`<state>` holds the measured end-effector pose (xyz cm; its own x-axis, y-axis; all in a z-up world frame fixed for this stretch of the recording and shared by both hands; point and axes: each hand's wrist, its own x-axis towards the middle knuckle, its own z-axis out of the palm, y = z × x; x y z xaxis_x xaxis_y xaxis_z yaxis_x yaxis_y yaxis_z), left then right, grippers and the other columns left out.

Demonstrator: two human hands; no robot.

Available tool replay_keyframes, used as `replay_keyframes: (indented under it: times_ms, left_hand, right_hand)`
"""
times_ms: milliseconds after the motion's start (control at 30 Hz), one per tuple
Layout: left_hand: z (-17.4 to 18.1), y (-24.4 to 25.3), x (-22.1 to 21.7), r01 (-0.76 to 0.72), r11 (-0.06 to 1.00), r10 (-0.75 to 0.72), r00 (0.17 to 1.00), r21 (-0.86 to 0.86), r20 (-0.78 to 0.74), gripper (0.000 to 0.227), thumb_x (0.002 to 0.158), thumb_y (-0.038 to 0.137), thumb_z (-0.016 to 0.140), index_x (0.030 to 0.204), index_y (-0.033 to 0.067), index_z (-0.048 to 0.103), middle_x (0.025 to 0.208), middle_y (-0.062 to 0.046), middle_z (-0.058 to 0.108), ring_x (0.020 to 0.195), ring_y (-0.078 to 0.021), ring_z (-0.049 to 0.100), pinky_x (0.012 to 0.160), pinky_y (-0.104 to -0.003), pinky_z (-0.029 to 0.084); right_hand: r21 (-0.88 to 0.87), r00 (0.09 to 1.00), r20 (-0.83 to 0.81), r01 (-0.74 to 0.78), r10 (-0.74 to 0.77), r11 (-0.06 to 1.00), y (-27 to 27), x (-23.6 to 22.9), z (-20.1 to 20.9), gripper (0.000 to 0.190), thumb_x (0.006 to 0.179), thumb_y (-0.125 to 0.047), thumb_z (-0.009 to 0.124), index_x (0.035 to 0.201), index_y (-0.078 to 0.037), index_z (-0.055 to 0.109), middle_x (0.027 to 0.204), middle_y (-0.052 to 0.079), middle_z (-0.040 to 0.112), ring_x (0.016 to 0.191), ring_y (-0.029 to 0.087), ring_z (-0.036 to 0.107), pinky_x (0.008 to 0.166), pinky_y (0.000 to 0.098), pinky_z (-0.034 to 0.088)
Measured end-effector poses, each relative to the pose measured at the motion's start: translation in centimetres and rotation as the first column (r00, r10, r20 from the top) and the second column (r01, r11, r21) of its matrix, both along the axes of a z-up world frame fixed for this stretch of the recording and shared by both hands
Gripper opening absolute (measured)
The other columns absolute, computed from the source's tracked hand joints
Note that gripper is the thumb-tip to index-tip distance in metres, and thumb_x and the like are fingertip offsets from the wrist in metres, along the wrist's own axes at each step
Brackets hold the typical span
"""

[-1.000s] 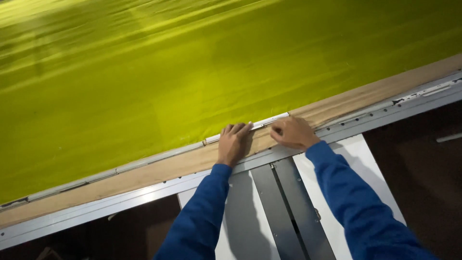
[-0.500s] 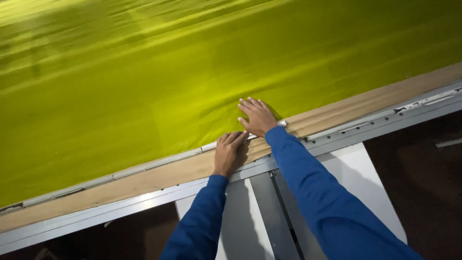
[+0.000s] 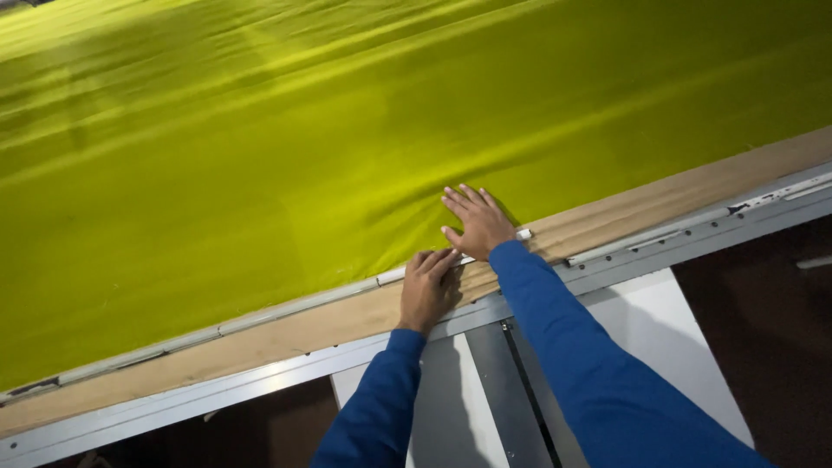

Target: The person smooths a large yellow fabric sheet on a flatbed machine using a white cylindrical tool, pressing it along the edges and surface. The person then interacts with a touchscreen control panel to adjust settings.

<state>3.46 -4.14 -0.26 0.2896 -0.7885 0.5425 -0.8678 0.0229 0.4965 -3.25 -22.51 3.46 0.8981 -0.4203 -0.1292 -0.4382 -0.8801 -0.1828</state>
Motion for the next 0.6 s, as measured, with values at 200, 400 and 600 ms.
replay_keyframes:
  times_ms: [200,400,600]
  left_hand:
    - [0.2,0.2,0.3,0.027,0.999,-0.025,0.999,0.042,-0.046,0.042,0.084,0.012,0.074,0.126,0.0118,0.074,0.116,-0.012,0.074,0.108,-0.0334,0.067,0.091,-0.044,0.053]
    - [0.9,-0.2,0.1,-0.011,0.998,0.014,0.999,0.069,-0.038,0.042,0.081,0.016,0.073,0.123,0.0148,0.076,0.115,-0.009,0.075,0.103,-0.0328,0.068,0.087,-0.045,0.053]
    - [-0.4,-2.2,1.8,0.043,0.928,-0.046,0.999,0.371,-0.002,0.027,0.09,0.033,0.066,0.112,0.0233,0.079,0.106,-0.005,0.078,0.095,-0.03,0.072,0.079,-0.043,0.057]
  right_hand:
    - [0.009,0.999,0.048,0.012,-0.012,1.0,-0.2,-0.1,-0.8,0.065,0.105,-0.058,0.038,0.158,-0.021,0.045,0.169,-0.002,0.037,0.158,0.024,0.028,0.132,0.0505,0.018]
    - [0.017,0.986,0.168,0.013,-0.016,1.0,-0.7,0.1,-1.3,0.066,0.103,-0.06,0.046,0.153,-0.018,0.052,0.163,0.003,0.046,0.155,0.029,0.036,0.13,0.0551,0.02]
    - [0.029,0.979,0.202,0.012,-0.018,1.0,-0.9,0.0,-2.0,0.065,0.103,-0.061,0.048,0.153,-0.019,0.052,0.164,0.002,0.045,0.155,0.03,0.034,0.13,0.0562,0.02]
